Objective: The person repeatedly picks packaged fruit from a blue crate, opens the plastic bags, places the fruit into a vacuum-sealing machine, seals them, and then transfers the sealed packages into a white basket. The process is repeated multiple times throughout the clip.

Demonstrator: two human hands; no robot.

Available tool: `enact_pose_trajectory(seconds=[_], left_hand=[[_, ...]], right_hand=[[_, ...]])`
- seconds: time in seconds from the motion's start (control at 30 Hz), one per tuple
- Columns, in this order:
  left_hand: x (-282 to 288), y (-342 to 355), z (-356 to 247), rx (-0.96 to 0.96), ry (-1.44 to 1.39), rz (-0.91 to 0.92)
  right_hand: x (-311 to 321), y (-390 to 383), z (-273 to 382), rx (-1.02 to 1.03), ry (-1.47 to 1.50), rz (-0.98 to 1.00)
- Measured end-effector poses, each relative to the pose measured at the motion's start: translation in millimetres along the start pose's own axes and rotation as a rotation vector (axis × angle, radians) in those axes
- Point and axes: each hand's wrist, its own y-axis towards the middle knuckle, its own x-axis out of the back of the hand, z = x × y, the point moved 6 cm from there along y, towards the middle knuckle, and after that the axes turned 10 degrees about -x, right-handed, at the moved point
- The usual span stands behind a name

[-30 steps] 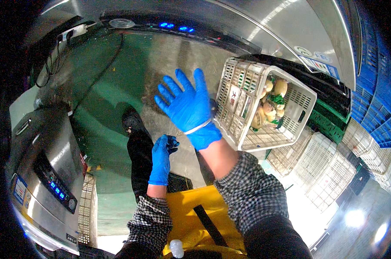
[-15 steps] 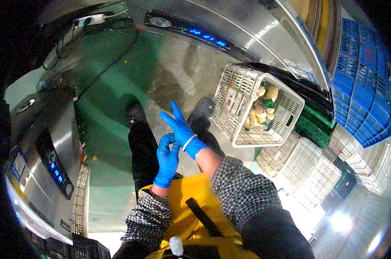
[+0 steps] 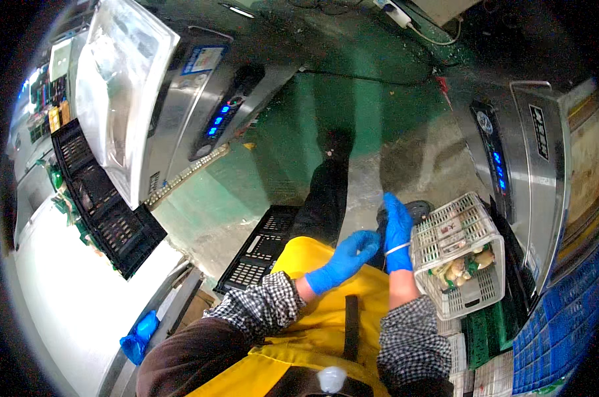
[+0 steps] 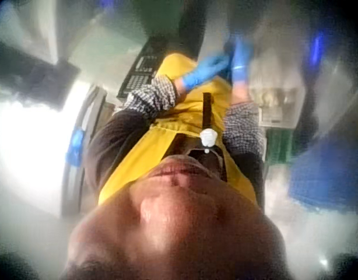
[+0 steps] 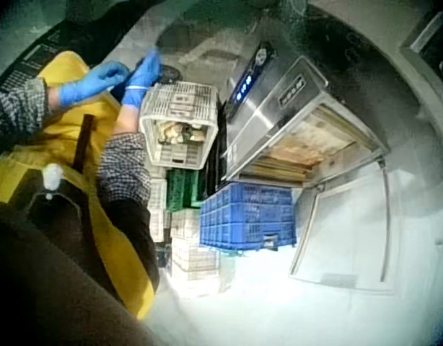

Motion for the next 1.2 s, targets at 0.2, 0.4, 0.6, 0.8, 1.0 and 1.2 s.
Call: enact_pose_trajectory(seconds=[0.2, 0.4, 0.6, 0.8, 1.0, 1.2], left_hand=[[-2, 36, -98, -0.584, 0.479, 0.035], [7, 46, -117, -0.586, 0.704, 0.208], [1, 55, -139, -0.581, 0.727, 0.319], [-28, 52, -140, -0.461, 0.769, 0.486], [-21, 64, -88, -0.111, 0.512, 0.481], [-53, 59, -112, -0.181, 0.603, 0.227]], right_hand=[[3, 7, 15, -0.083, -0.081, 0.190], [-39, -17, 41, 0.484, -1.647, -0.078], [-76, -57, 70, 0.523, -1.763, -0.249], [-68, -86, 82, 0.659, -1.769, -0.313], [-55, -102, 99, 0.672, -1.726, -0.202], [-30, -86, 113, 0.671, -1.737, -0.221]])
